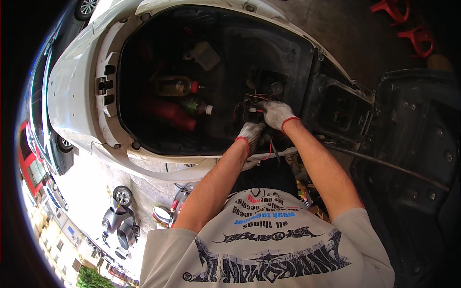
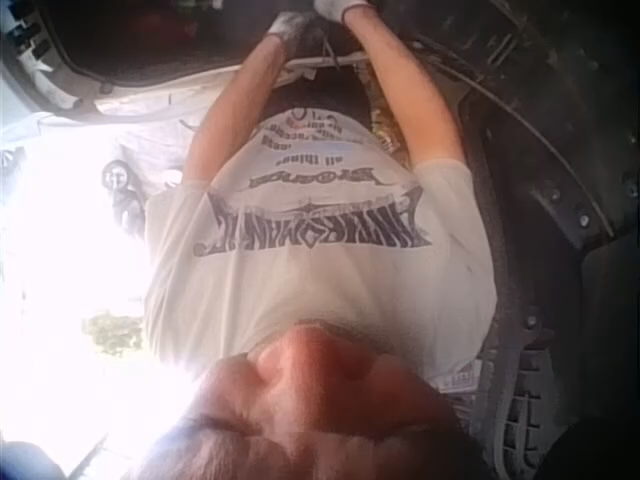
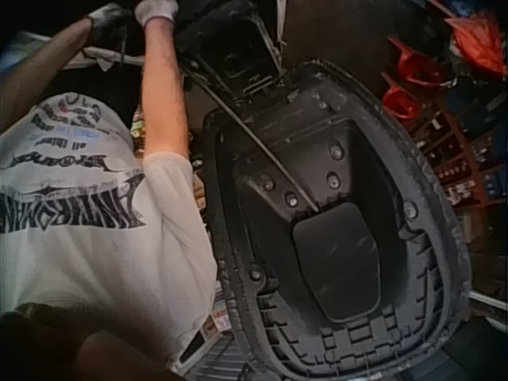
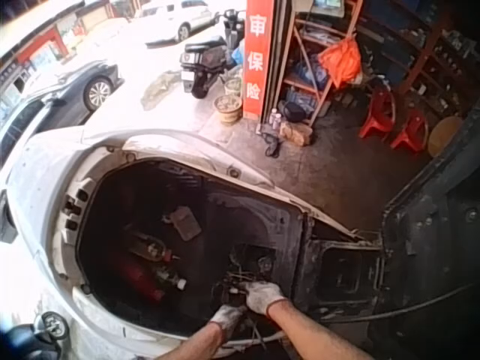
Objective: The person is repairing a scooter, working on the wiring and mechanical parts.
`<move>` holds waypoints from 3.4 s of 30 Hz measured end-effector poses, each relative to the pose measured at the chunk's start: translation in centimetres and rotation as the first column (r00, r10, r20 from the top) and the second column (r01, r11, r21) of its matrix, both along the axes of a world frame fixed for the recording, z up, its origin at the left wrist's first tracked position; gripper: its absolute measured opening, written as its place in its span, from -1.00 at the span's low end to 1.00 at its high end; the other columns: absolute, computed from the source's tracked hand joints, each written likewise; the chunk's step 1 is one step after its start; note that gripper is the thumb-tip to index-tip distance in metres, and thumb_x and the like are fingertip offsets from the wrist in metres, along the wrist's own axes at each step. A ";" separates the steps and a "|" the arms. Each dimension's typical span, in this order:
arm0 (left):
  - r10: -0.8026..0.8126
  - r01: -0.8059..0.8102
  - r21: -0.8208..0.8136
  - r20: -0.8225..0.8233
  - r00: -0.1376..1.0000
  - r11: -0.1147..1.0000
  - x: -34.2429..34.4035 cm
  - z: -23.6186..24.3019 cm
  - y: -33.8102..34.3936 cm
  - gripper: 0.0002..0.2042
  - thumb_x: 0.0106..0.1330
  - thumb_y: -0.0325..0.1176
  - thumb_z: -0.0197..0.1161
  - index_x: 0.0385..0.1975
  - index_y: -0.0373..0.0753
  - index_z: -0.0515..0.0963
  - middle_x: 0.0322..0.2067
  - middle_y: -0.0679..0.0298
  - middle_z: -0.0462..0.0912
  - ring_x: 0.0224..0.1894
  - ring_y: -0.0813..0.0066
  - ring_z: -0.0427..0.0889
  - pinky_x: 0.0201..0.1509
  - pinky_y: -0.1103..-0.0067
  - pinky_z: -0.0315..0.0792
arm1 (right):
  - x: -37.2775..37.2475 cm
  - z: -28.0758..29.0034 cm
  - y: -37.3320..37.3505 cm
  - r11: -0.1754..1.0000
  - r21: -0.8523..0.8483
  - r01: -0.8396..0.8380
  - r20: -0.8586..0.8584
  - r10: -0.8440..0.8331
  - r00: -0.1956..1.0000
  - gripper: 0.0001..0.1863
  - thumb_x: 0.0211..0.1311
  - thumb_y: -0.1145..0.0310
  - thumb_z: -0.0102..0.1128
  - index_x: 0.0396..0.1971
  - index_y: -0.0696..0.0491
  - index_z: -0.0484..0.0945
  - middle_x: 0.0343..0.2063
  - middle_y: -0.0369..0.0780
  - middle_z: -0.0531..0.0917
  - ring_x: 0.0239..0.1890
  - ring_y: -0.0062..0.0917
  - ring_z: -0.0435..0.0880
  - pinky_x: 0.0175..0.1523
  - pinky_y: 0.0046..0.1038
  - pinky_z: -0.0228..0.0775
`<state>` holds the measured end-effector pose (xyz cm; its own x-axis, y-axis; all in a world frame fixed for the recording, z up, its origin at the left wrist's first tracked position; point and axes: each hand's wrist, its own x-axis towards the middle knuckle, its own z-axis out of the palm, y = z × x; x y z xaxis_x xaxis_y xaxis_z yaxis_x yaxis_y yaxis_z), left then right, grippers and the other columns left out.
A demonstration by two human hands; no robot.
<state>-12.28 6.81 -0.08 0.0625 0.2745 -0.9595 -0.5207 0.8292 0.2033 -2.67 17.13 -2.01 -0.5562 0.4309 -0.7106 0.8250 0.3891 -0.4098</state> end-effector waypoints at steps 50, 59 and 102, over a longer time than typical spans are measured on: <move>-0.011 0.011 0.014 0.012 1.000 1.000 0.0 -0.7 -0.4 -0.79 0.41 -0.37 0.02 -0.32 -0.33 0.58 -0.54 0.27 0.63 -0.71 0.60 0.49 -0.73 0.67 0.24 | -0.1 -1.9 1.1 0.989 -0.145 0.040 -0.063 -0.049 0.997 -0.58 0.11 0.37 -0.04 0.00 -0.06 0.60 -0.04 -0.07 0.63 0.06 -0.20 0.57 0.15 -0.29 0.39; -0.036 0.036 0.050 0.008 0.999 0.998 -0.1 -0.3 -0.3 -0.79 0.41 -0.36 0.04 -0.32 -0.34 0.58 -0.54 0.25 0.63 -0.72 0.59 0.49 -0.72 0.68 0.24 | -0.5 -2.5 1.0 0.988 -0.148 0.040 -0.034 -0.045 0.998 -0.59 0.10 0.37 -0.02 -0.02 -0.02 0.59 -0.01 -0.07 0.61 0.07 -0.21 0.57 0.16 -0.28 0.40; -0.035 0.034 0.058 0.003 0.999 0.998 0.1 -0.2 -0.2 -0.79 0.41 -0.38 0.03 -0.32 -0.36 0.57 -0.52 0.23 0.63 -0.70 0.58 0.49 -0.69 0.66 0.26 | -0.4 -1.2 1.3 0.980 -0.200 0.022 -0.062 -0.035 0.997 -0.56 0.18 0.39 -0.08 0.06 -0.12 0.56 0.07 -0.12 0.58 0.15 -0.23 0.50 0.22 -0.32 0.33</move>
<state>-12.23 6.61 -0.28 0.0768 0.3276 -0.9417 -0.4929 0.8334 0.2498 -3.05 18.40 -3.24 -0.5932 0.3008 -0.7467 0.8039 0.2707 -0.5296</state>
